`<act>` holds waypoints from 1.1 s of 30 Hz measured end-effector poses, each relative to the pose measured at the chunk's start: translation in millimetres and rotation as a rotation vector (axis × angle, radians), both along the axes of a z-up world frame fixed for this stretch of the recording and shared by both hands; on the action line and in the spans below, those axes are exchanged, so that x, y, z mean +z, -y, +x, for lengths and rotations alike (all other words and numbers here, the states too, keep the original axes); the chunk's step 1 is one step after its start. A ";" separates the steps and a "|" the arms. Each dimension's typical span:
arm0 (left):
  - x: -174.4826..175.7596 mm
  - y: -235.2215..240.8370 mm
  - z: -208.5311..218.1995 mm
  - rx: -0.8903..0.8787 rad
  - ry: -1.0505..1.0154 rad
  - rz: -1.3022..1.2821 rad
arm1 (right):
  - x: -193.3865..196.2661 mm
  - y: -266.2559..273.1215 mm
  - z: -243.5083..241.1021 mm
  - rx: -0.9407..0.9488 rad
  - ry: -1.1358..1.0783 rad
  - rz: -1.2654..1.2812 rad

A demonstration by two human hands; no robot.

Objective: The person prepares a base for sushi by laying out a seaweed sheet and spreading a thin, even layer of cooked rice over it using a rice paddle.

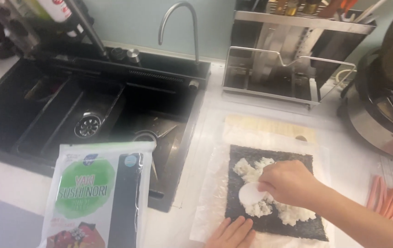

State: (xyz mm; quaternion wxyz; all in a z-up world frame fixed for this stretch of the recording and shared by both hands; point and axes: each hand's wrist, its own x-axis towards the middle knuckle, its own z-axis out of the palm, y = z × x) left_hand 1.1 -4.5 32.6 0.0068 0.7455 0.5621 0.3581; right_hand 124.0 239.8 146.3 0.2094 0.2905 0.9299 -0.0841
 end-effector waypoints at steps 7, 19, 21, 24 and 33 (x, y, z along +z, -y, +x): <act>32.7 -3.7 -10.9 -0.061 0.127 -0.217 | 98.2 -3.9 -34.4 -0.399 0.147 -0.025; 44.5 -14.5 -2.9 -0.006 0.161 -0.408 | 66.4 -60.5 -44.8 -0.326 0.245 -0.125; 36.3 -12.7 -1.4 0.006 0.165 -0.396 | 88.9 -63.8 -48.3 -0.409 0.198 -0.143; 36.4 -15.5 4.7 0.070 0.187 -0.333 | 96.6 -64.5 -59.9 -0.472 0.163 -0.138; 127.6 -70.4 -15.7 -0.136 0.044 -0.520 | 85.6 -45.9 -54.8 -0.452 0.236 -0.225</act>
